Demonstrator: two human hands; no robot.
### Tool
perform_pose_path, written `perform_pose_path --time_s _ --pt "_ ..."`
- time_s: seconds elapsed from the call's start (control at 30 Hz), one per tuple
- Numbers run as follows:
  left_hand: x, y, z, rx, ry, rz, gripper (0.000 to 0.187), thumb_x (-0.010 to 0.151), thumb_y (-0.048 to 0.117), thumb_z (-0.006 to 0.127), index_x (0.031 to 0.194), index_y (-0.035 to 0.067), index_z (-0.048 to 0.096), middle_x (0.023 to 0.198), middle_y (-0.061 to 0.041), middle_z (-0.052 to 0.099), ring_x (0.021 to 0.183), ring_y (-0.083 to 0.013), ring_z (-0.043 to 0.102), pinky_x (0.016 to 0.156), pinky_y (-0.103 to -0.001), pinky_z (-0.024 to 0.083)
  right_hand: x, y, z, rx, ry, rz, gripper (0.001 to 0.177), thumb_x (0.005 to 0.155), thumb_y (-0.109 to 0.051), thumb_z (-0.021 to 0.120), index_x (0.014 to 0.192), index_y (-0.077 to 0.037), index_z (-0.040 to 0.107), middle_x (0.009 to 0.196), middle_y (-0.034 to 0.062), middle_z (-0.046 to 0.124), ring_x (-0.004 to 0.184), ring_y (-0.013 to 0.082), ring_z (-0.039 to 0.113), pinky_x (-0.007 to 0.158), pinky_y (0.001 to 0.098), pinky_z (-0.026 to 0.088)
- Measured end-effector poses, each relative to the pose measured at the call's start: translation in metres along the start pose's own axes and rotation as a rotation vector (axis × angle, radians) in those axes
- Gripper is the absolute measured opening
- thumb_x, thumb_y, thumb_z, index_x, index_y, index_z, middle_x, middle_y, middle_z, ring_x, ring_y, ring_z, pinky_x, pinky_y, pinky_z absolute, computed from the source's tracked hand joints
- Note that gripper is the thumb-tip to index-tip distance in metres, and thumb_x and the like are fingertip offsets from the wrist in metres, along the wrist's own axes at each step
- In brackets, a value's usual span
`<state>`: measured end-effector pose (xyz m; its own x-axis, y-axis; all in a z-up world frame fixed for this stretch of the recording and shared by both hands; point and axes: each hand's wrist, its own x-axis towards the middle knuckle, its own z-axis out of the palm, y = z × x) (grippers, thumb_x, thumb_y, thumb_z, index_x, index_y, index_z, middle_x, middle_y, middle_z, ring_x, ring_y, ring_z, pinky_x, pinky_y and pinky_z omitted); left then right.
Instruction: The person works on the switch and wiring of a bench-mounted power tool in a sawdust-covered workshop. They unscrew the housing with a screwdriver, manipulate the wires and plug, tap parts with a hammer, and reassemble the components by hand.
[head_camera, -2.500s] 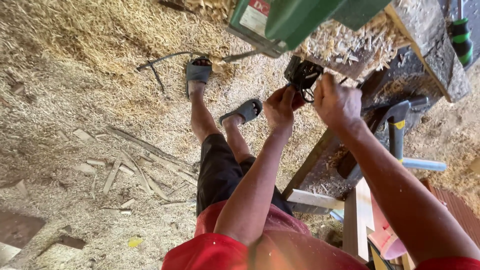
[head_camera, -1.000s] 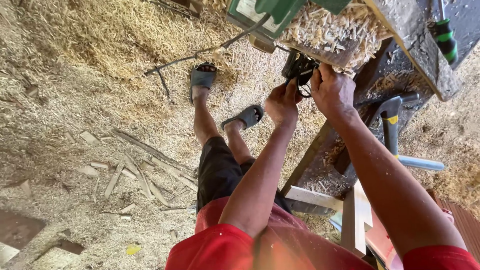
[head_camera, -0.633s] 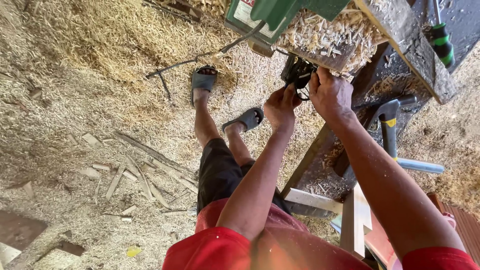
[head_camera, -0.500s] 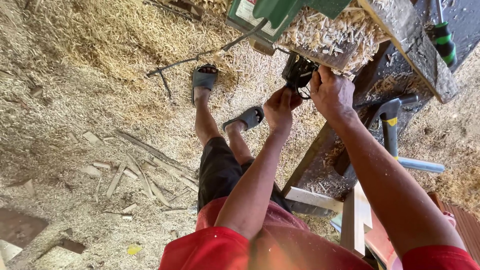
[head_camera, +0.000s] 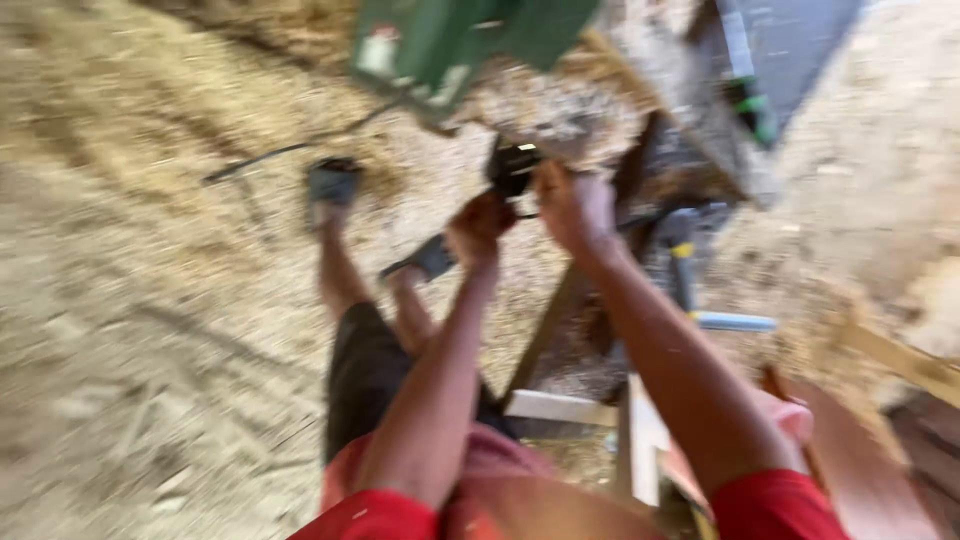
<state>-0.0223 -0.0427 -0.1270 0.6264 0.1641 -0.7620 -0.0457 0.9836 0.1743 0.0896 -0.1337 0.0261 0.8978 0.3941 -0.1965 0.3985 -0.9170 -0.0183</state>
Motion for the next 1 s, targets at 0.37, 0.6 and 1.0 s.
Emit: perform_pose_path --time_s 0.37,0.6,1.0 --pt "-0.071 0.042 0.088 0.487 0.1 0.222 0.019 0.1 0.006 0.062 0.095 -0.01 0.072 0.077 -0.012 0.073 0.063 -0.0174 0.069 0.057 -0.033 0.062 0.015 -0.019 -0.039 0.138 -0.09 -0.076 0.019 0.107 -0.022 0.062 0.107 -0.003 0.067 0.069 0.0123 0.067 0.048 0.0245 0.063 0.045 0.0387 0.054" --pt "-0.082 0.051 0.106 0.466 0.182 0.177 0.022 0.1 0.009 0.063 0.105 -0.01 0.072 0.082 -0.018 0.076 0.067 -0.0217 0.076 0.062 -0.034 0.067 0.016 -0.02 -0.039 0.147 -0.104 -0.079 0.019 0.108 -0.02 0.061 0.099 -0.003 0.063 0.067 0.0105 0.064 0.05 0.0222 0.062 0.048 0.0381 0.055" --pt "-0.057 0.028 0.074 0.377 0.164 0.187 0.025 0.101 0.006 0.061 0.111 -0.015 0.071 0.085 -0.02 0.075 0.068 -0.0222 0.075 0.062 -0.037 0.066 0.005 -0.012 -0.033 0.064 -0.053 -0.084 0.02 0.11 -0.026 0.059 0.107 -0.006 0.063 0.066 0.0091 0.064 0.045 0.0223 0.058 0.044 0.0397 0.05"
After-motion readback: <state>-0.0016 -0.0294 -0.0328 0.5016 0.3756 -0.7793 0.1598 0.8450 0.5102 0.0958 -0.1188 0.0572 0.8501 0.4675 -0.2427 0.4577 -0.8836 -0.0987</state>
